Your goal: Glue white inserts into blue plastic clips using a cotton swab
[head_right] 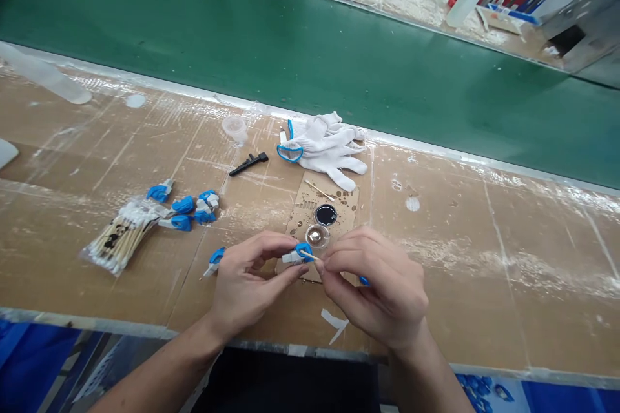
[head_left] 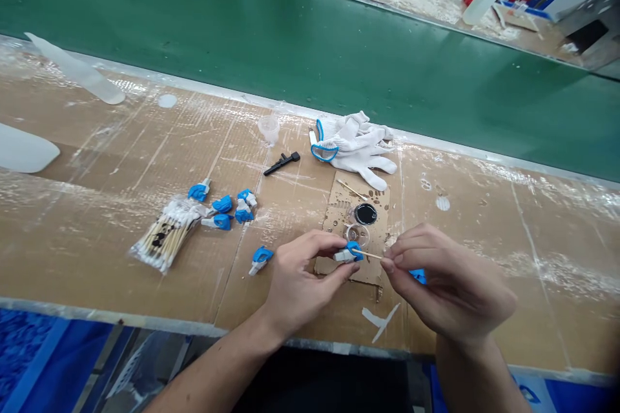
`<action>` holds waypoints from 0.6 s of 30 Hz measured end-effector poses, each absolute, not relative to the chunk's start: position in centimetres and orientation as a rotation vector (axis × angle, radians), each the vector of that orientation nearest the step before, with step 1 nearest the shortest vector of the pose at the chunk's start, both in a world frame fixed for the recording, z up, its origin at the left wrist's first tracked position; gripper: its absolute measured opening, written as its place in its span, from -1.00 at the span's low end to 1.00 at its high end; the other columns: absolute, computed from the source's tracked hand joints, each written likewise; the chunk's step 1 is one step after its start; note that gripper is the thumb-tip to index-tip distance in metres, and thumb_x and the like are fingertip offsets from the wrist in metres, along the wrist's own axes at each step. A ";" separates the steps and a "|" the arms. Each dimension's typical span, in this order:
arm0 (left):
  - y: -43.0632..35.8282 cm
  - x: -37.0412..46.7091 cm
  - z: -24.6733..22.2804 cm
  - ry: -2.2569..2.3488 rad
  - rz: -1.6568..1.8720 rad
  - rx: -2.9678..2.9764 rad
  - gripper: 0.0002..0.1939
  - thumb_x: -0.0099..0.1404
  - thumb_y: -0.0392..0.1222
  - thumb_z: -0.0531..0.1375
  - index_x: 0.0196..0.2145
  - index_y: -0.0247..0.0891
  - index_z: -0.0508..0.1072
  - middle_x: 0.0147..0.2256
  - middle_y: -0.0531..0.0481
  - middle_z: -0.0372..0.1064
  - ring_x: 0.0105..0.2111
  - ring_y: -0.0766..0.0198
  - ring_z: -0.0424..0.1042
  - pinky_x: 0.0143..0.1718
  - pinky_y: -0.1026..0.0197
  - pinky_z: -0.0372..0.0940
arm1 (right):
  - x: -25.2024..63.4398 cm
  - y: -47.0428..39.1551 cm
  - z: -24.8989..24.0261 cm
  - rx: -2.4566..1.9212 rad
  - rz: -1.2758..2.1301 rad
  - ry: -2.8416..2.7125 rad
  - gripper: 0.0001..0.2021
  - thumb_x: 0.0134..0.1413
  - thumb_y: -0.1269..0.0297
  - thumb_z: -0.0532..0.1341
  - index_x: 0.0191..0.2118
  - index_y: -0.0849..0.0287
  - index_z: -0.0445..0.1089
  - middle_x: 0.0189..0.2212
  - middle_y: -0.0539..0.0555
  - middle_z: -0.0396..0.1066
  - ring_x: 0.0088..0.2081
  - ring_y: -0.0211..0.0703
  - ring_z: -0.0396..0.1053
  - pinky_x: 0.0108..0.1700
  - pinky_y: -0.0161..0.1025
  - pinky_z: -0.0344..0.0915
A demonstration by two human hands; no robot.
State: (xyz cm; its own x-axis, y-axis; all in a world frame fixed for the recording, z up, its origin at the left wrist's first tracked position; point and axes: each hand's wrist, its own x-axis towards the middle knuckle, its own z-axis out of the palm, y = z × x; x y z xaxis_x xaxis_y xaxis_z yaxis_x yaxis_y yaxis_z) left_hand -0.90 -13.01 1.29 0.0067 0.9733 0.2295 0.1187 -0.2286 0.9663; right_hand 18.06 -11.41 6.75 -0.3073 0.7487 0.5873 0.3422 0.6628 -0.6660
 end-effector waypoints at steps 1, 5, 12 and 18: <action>-13.1 -0.9 1.2 1.188 1.322 1.447 -0.79 0.15 -0.31 0.49 -0.24 -0.23 0.62 -0.31 -0.02 0.63 -0.32 0.24 0.61 -0.27 0.25 0.55 | 18.3 -11.4 6.7 -0.856 0.532 -1.869 -0.72 0.06 0.67 0.34 -0.21 0.13 0.51 -0.45 0.00 0.49 -0.43 -0.12 0.49 -0.43 -0.14 0.42; -13.2 -1.2 1.0 1.165 1.310 1.336 -0.80 0.17 -0.31 0.47 -0.23 -0.22 0.62 -0.30 -0.02 0.63 -0.31 0.24 0.62 -0.25 0.24 0.57 | 20.1 -11.2 6.0 -0.936 0.520 -1.715 -0.74 0.04 0.63 0.37 -0.25 0.09 0.53 -0.49 -0.03 0.47 -0.47 -0.14 0.44 -0.44 -0.15 0.39; -13.3 -1.5 1.1 1.131 1.305 1.265 -0.75 0.15 -0.37 0.46 -0.21 -0.19 0.62 -0.28 0.03 0.63 -0.31 0.31 0.63 -0.22 0.35 0.56 | 21.0 -10.3 3.9 -1.056 0.527 -2.182 -0.85 0.24 0.47 0.35 -0.13 0.09 0.52 -0.23 0.07 0.57 -0.24 -0.07 0.52 -0.26 -0.13 0.44; -13.4 -1.8 0.9 1.136 1.302 1.231 -0.73 0.14 -0.40 0.45 -0.21 -0.17 0.61 -0.25 0.05 0.63 -0.26 0.33 0.64 -0.18 0.40 0.55 | 27.0 -13.0 4.2 -1.356 0.374 -1.688 -0.77 0.23 0.37 0.39 -0.02 0.01 0.54 -0.15 0.08 0.46 -0.24 -0.11 0.42 -0.30 -0.18 0.34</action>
State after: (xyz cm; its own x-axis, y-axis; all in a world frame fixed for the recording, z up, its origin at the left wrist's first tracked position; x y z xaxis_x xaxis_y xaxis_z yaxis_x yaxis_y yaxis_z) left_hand -1.79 -13.39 0.91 -0.0103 0.9962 0.0863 -0.0492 -0.0867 0.9950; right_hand 26.96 -13.00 4.20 0.0179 0.8899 0.4559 0.6139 0.3501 -0.7075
